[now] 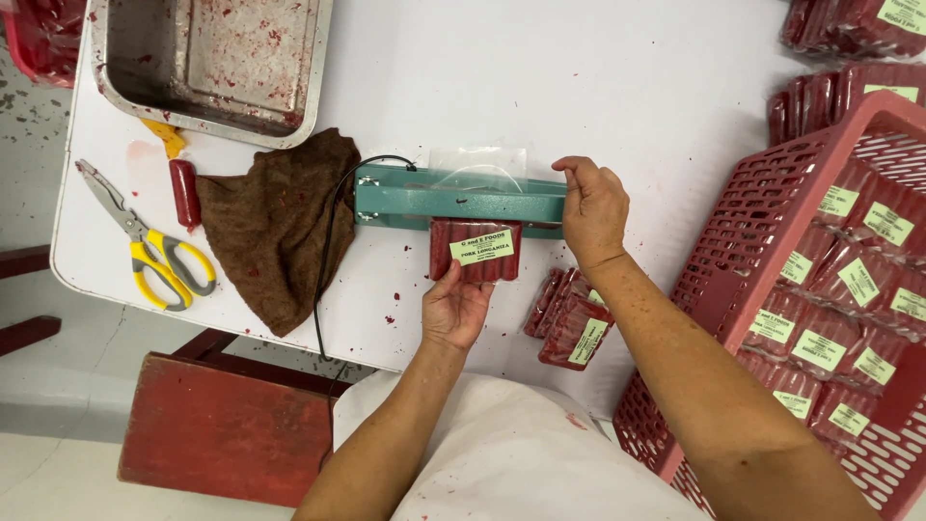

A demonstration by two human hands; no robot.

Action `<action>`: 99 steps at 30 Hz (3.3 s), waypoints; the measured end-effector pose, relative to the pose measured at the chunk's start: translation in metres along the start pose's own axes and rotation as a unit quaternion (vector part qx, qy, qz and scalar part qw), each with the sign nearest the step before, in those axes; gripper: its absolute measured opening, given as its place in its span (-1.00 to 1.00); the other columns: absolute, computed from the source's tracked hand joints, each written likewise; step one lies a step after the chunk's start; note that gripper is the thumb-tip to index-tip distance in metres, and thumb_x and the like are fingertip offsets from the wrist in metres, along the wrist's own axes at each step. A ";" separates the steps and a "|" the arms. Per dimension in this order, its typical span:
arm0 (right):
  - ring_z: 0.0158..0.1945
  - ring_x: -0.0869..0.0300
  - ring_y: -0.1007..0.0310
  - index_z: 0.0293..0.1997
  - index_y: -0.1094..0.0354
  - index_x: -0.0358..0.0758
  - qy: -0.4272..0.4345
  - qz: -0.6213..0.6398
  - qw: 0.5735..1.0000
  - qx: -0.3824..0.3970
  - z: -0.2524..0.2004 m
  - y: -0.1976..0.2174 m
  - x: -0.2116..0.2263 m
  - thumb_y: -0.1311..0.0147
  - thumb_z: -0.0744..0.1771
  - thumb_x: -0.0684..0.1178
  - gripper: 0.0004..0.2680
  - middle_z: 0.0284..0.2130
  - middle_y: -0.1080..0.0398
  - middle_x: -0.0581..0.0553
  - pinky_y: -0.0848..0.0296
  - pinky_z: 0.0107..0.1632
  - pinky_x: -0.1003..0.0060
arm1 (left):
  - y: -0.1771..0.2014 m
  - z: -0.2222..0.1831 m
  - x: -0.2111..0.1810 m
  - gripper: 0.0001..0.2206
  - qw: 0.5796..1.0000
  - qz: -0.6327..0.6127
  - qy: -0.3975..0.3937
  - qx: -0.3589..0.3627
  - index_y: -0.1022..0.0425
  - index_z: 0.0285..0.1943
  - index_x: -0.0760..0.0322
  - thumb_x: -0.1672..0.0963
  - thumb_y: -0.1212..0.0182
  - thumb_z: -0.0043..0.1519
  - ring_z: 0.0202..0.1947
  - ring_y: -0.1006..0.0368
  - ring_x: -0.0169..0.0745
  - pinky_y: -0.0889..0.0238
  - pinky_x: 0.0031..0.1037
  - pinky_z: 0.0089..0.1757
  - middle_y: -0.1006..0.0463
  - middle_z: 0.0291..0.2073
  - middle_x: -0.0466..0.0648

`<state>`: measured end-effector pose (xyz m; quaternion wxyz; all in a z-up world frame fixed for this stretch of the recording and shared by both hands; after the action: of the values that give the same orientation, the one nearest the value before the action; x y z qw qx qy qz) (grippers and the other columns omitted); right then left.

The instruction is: Sealing small plastic bags containing food items using a manual heat sealer and placing them into a storage crate.

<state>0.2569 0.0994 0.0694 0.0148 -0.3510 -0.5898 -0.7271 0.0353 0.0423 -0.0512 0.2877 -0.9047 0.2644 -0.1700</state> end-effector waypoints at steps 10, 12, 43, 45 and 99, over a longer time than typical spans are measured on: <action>-0.36 -0.02 -0.41 -0.16 -0.44 -0.03 -0.001 0.008 1.000 -0.003 0.000 0.000 -0.002 0.12 0.46 -0.13 -0.84 -0.47 -0.47 -0.07 -0.43 -0.17 0.13 | 0.000 -0.002 0.000 -0.61 1.000 0.000 0.003 -0.003 -0.50 0.22 0.24 0.20 -0.28 0.17 0.17 -0.46 0.03 -0.22 -0.07 0.25 -0.57 0.13 0.06; -0.36 -0.02 -0.41 -0.16 -0.44 -0.03 -0.003 0.013 1.000 -0.002 0.000 -0.001 -0.003 0.12 0.47 -0.13 -0.84 -0.46 -0.48 -0.08 -0.43 -0.17 0.13 | 0.001 -0.002 0.000 -0.61 1.000 0.000 0.003 -0.003 -0.50 0.22 0.24 0.21 -0.28 0.17 0.17 -0.46 0.04 -0.22 -0.07 0.25 -0.57 0.13 0.06; -0.13 -0.10 -0.35 0.19 -0.38 0.01 0.070 0.035 0.995 0.062 -0.001 0.061 0.067 0.14 0.45 0.23 -0.72 -0.37 -0.36 -0.15 -0.29 0.08 -0.02 | 0.018 -0.032 -0.018 -0.69 0.990 0.137 -0.013 0.038 -0.59 0.09 0.11 0.20 -0.34 0.15 -0.06 -0.58 -0.01 -0.41 -0.21 0.02 -0.65 -0.06 0.02; -0.05 -0.05 -0.30 0.26 -0.36 -0.10 0.172 0.025 0.985 -0.001 -0.028 0.085 0.104 0.06 0.43 0.19 -0.68 -0.23 -0.36 -0.13 -0.24 0.13 0.04 | -0.008 -0.076 -0.021 -0.66 0.985 0.167 -0.012 0.034 -0.57 0.12 0.10 0.21 -0.33 0.14 -0.05 -0.58 0.00 -0.41 -0.19 0.02 -0.65 -0.05 0.03; -0.13 0.14 -0.47 0.16 -0.31 -0.34 -0.211 0.590 0.756 0.191 -0.160 0.028 0.036 -0.37 0.15 -0.28 -0.53 -0.20 -0.40 -0.16 -0.49 -0.03 0.21 | 0.026 -0.075 0.051 -0.51 0.888 0.342 0.243 0.189 -0.46 0.15 0.19 0.12 -0.40 -0.01 -0.17 -0.55 -0.16 -0.40 -0.39 -0.10 -0.60 -0.18 0.01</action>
<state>0.1632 -0.0335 0.1029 0.3824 -0.7637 -0.3811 -0.3539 0.0312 -0.0377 -0.0010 0.4202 -0.6174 0.5818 -0.3221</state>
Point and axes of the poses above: each hand's wrist, its own z-axis towards the middle knuckle, its own y-axis out of the back of the hand, x = y × z, the point moved 8 cm from there along z, towards the middle knuckle
